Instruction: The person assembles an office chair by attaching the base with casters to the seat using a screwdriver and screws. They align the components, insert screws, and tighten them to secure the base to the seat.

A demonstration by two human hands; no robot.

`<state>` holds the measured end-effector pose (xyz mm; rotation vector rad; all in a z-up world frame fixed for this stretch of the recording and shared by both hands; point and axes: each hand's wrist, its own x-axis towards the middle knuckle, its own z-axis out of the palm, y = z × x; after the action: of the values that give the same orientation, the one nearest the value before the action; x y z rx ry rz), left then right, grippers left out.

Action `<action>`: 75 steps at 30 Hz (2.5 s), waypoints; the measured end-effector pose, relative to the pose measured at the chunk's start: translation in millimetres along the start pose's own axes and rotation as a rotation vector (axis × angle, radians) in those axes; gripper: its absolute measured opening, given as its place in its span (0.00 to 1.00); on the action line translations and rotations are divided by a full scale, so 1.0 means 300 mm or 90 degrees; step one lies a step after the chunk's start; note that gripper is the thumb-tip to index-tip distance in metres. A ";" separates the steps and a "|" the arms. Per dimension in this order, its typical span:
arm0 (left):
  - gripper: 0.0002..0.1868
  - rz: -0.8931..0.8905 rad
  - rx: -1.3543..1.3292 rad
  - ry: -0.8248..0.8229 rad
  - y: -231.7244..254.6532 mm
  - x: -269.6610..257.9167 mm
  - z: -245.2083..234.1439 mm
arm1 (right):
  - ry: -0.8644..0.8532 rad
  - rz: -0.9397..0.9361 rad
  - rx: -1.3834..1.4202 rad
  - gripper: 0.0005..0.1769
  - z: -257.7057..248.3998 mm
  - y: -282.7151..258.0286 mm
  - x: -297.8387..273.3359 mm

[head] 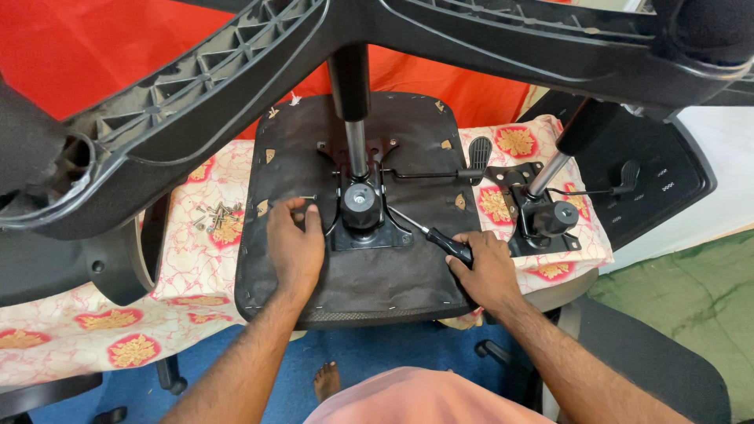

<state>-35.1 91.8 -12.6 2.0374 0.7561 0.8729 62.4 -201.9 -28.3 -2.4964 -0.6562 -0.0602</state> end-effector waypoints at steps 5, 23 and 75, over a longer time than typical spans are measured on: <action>0.34 0.178 -0.315 0.143 0.220 0.090 -0.047 | -0.001 0.005 0.028 0.23 0.005 0.014 0.004; 0.36 0.196 -0.644 0.177 0.467 0.260 -0.223 | -0.067 0.079 0.364 0.19 -0.140 0.128 0.042; 0.12 -0.175 -0.410 -0.027 0.358 0.123 0.315 | -0.103 -0.327 0.259 0.21 -0.170 -0.144 0.978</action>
<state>82.9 23.8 44.6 1.3455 0.6098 0.7817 305.2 -67.6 88.4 -1.9093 -1.2309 0.0792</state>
